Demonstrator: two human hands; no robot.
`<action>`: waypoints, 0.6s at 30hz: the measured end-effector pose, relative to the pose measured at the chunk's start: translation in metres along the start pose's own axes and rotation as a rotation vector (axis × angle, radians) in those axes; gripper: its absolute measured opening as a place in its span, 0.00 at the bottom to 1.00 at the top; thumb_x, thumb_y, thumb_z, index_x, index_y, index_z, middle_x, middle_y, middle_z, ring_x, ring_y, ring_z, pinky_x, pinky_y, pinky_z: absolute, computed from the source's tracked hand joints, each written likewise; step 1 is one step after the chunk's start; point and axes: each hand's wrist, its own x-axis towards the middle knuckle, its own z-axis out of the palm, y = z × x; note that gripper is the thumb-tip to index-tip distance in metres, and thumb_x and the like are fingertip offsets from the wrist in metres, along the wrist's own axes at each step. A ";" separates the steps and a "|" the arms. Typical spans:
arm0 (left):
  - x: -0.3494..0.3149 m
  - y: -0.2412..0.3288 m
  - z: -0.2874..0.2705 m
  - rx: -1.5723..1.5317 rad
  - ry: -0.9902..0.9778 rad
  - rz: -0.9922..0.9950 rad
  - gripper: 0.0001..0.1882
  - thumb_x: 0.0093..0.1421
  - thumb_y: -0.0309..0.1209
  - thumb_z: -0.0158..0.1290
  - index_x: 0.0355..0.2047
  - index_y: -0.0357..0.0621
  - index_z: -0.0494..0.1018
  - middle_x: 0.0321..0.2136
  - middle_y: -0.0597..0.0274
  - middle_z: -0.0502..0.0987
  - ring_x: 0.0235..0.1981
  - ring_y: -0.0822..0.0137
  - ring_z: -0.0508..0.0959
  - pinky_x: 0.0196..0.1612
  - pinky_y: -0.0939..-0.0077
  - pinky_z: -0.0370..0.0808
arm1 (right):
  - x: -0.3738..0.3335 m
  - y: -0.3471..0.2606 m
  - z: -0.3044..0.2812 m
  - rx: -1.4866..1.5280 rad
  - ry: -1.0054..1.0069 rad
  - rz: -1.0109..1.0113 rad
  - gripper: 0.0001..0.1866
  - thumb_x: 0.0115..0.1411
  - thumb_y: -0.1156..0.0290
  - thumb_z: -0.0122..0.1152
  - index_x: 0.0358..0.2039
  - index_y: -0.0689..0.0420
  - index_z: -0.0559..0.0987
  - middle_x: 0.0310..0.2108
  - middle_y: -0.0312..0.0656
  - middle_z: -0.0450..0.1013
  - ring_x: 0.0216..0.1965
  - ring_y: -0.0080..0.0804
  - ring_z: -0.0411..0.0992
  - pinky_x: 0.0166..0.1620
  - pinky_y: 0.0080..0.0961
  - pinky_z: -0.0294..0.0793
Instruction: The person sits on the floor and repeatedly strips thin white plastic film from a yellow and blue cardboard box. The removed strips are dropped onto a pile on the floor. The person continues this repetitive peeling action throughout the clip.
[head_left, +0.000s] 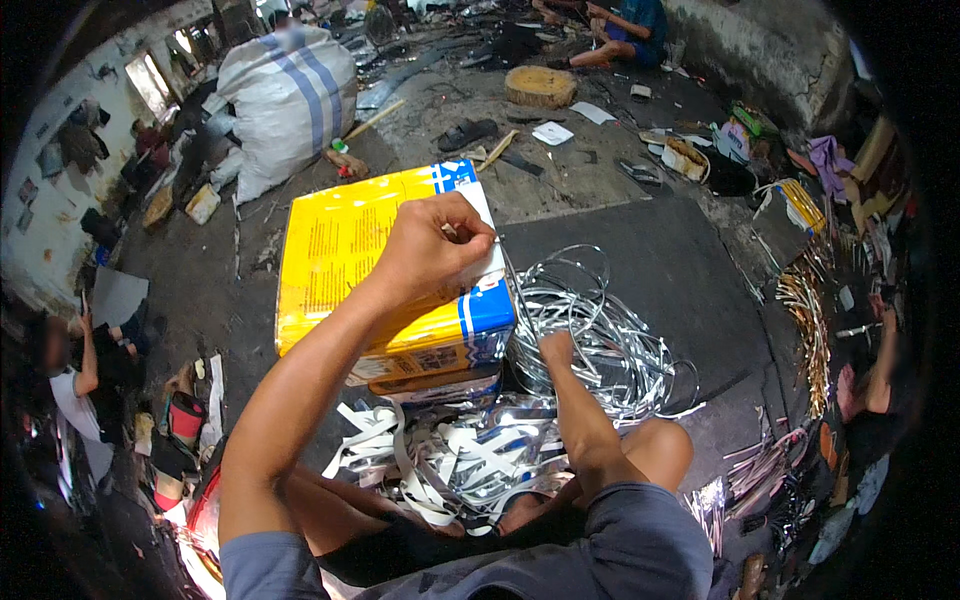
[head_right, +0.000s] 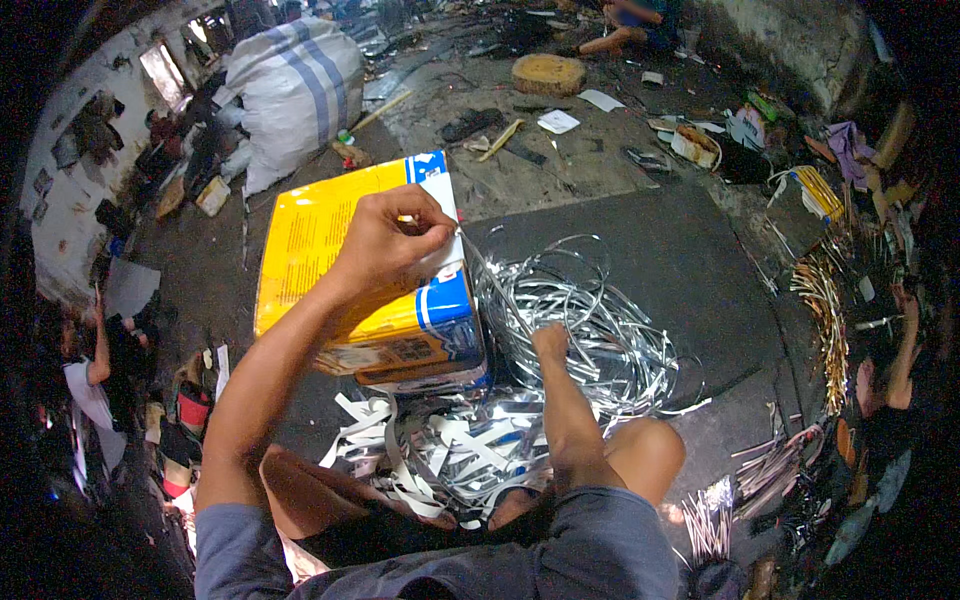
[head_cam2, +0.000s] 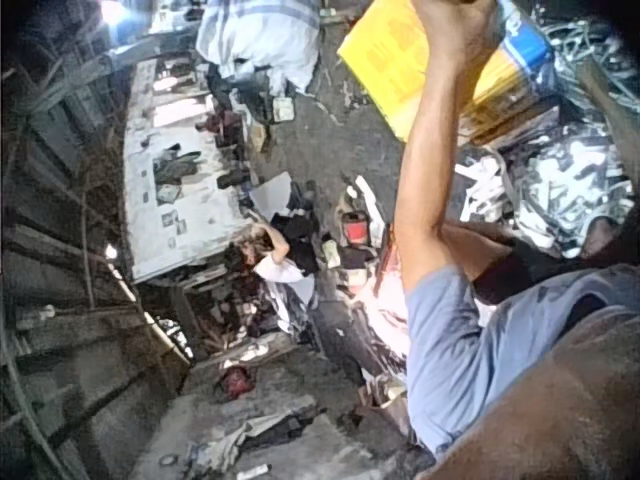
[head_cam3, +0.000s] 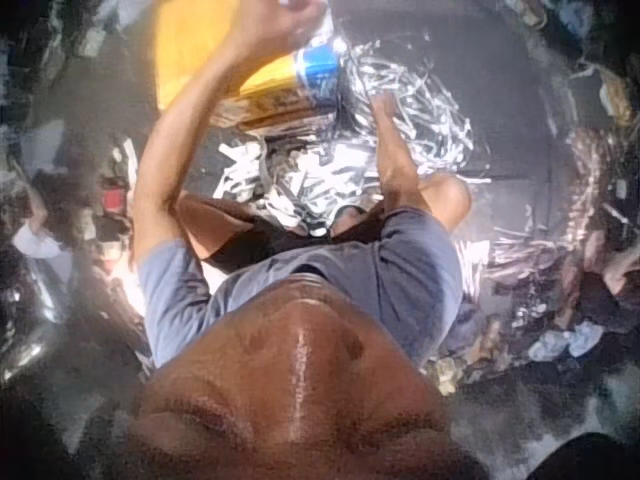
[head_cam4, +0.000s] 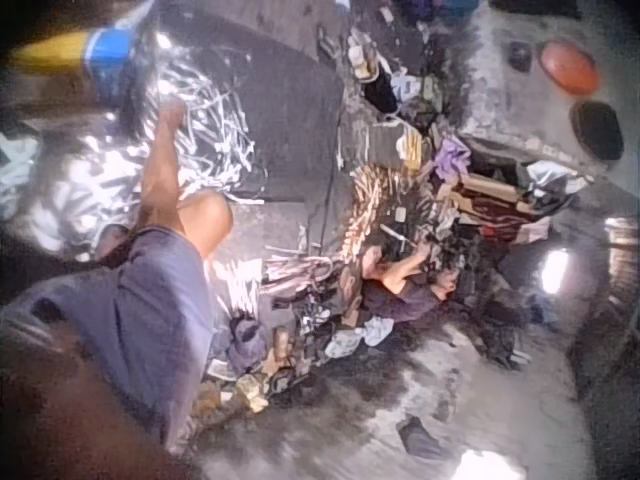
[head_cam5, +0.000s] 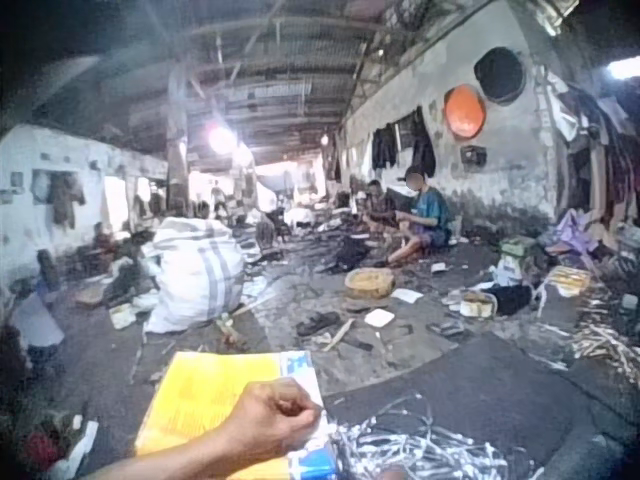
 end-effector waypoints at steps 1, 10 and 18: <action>0.000 0.000 0.000 0.001 0.006 0.021 0.02 0.57 0.22 0.63 0.30 0.36 0.83 0.31 0.61 0.82 0.33 0.73 0.82 0.39 0.78 0.81 | -0.003 0.003 0.000 0.075 0.041 0.111 0.18 0.57 0.67 0.57 0.40 0.69 0.81 0.44 0.67 0.79 0.50 0.64 0.78 0.52 0.51 0.77; 0.001 0.001 0.000 0.010 0.009 0.076 0.04 0.56 0.25 0.65 0.30 0.37 0.84 0.28 0.60 0.82 0.27 0.71 0.81 0.31 0.76 0.78 | -0.022 0.019 -0.035 -0.039 -0.011 0.180 0.23 0.56 0.58 0.72 0.44 0.64 0.82 0.50 0.61 0.79 0.53 0.59 0.78 0.56 0.48 0.78; 0.000 0.002 -0.008 0.118 -0.068 0.292 0.05 0.57 0.24 0.63 0.35 0.38 0.84 0.31 0.56 0.81 0.28 0.64 0.81 0.33 0.73 0.79 | -0.022 0.027 -0.034 -0.141 -0.020 0.146 0.26 0.55 0.53 0.75 0.43 0.62 0.83 0.48 0.59 0.80 0.51 0.57 0.79 0.53 0.49 0.80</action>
